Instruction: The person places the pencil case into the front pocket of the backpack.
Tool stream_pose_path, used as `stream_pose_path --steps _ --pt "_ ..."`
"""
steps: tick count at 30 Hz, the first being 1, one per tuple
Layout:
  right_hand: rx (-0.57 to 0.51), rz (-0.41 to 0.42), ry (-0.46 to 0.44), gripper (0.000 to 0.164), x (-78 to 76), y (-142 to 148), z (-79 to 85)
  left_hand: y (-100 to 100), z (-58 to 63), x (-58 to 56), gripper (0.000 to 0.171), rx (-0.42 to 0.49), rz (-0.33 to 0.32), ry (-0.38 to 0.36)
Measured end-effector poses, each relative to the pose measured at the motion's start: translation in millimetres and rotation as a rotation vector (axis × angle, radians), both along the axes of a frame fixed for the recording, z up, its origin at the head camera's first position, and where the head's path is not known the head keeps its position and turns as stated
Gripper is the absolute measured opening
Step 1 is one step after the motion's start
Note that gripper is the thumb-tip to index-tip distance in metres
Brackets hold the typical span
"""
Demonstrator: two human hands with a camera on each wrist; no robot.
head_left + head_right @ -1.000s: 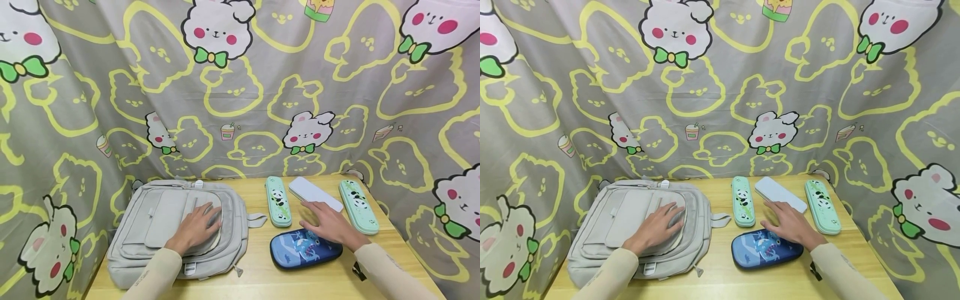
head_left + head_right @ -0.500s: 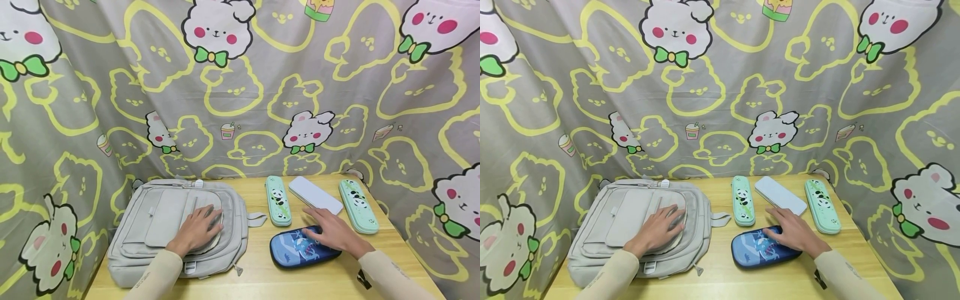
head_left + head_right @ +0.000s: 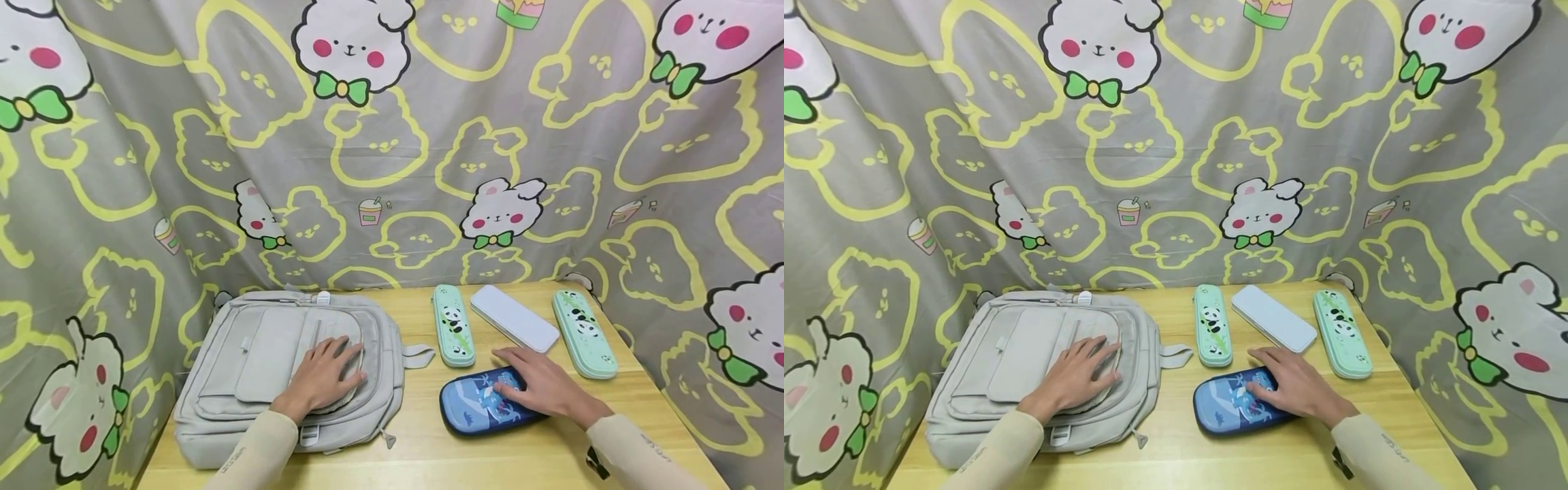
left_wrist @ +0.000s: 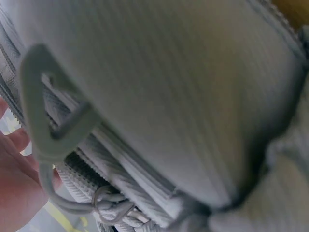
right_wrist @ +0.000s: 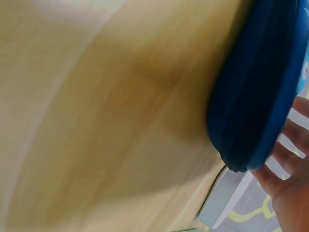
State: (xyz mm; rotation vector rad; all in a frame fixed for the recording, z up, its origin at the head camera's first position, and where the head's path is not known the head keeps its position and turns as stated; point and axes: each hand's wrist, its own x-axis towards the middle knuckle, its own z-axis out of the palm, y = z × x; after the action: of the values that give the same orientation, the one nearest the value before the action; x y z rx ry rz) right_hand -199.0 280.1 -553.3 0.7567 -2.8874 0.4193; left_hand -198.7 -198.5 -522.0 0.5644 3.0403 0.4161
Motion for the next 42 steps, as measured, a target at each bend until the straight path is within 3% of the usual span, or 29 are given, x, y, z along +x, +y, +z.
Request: stream_pose_path --steps 18,28,42 --pt "-0.016 0.002 -0.027 0.07 8.8 1.1 -8.4 -1.6 -2.4 1.5 0.066 -0.006 -0.014 -0.014" --pt "-0.017 -0.01 -0.041 0.07 9.9 2.9 -10.9 -4.1 -13.0 1.2 0.058 0.05 -0.054 0.053" --pt "-0.028 -0.021 -0.053 0.071 11.1 3.0 -10.2 -1.3 3.2 -2.1 0.054 -0.003 -0.033 -0.044"
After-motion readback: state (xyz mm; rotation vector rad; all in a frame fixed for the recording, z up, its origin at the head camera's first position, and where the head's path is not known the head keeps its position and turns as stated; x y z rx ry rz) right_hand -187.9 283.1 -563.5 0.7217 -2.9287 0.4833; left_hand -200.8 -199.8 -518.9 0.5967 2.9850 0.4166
